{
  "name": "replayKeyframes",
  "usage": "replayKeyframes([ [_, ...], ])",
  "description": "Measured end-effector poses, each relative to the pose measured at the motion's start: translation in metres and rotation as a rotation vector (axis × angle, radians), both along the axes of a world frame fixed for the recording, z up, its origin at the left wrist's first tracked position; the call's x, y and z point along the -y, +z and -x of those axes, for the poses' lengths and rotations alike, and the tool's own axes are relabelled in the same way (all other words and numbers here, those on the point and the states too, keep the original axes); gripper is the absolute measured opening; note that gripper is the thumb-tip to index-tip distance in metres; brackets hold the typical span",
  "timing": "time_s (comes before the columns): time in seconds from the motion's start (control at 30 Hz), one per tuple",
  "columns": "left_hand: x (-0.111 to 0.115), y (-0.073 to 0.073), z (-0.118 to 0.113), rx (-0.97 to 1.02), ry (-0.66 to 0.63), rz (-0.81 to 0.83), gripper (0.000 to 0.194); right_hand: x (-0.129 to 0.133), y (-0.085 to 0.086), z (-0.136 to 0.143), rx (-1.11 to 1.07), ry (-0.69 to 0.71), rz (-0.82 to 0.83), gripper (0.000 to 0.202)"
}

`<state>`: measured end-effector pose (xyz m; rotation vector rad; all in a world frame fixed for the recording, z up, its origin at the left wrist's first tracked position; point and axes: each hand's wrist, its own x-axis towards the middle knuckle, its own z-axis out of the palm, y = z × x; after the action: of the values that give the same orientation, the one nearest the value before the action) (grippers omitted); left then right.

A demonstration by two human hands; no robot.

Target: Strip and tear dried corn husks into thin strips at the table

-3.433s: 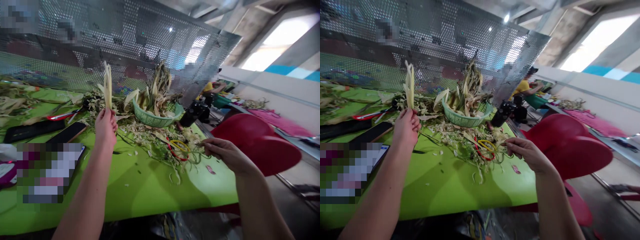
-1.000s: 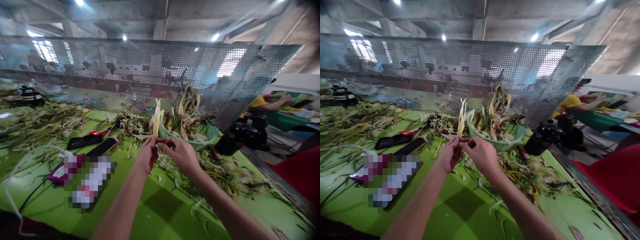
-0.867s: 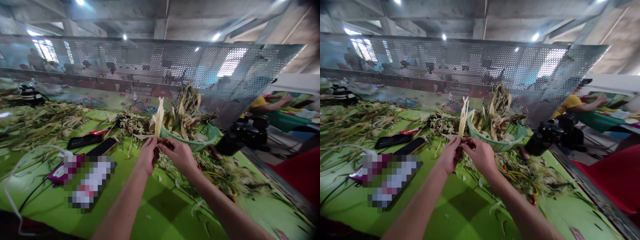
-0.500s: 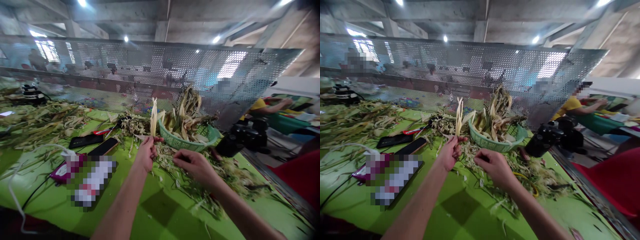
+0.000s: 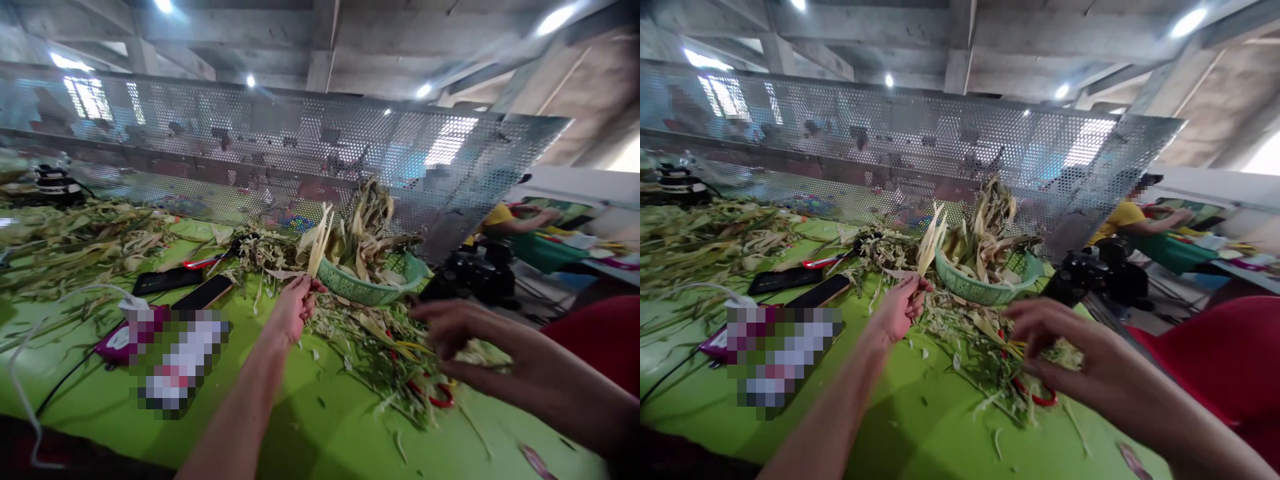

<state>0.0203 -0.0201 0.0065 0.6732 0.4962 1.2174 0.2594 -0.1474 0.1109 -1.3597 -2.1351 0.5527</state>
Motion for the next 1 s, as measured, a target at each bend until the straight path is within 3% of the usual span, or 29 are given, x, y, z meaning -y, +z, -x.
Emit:
replayKeyframes([
  [0.07, 0.001, 0.0, -0.001, -0.021, -0.032, -0.014, 0.027, -0.029, -0.002, 0.013, -0.133, 0.031, 0.144, 0.04],
  [0.13, 0.002, -0.001, -0.002, -0.056, -0.063, -0.018, 0.029, -0.056, -0.015, 0.034, -0.292, 0.031, 0.296, 0.053],
  [0.27, 0.002, -0.001, -0.003, -0.114, -0.101, -0.02, 0.032, -0.097, -0.054, 0.075, -0.639, 0.051, 0.474, 0.049],
  [0.37, 0.0, -0.002, -0.002, -0.123, -0.114, -0.042, 0.032, -0.114, -0.074, 0.082, -0.724, 0.075, 0.602, 0.037],
  [0.47, -0.001, -0.003, -0.002, -0.204, -0.09, -0.045, 0.032, -0.121, -0.077, 0.068, -0.625, 0.052, 0.543, 0.024],
  [0.6, 0.003, 0.001, -0.003, -0.373, -0.071, -0.066, 0.036, -0.121, -0.073, 0.05, -0.429, 0.033, 0.429, 0.024],
  [0.87, 0.007, 0.002, -0.01, -0.559, -0.053, -0.171, 0.033, -0.121, -0.076, 0.055, -0.504, 0.041, 0.491, 0.038],
  [0.93, 0.004, 0.001, -0.007, -0.713, 0.008, -0.286, 0.03, -0.115, -0.067, 0.054, -0.323, 0.028, 0.356, 0.035],
  [1.0, 0.002, -0.001, -0.003, -0.917, 0.09, -0.426, 0.03, -0.105, -0.054, 0.053, -0.063, -0.019, 0.111, 0.033],
])
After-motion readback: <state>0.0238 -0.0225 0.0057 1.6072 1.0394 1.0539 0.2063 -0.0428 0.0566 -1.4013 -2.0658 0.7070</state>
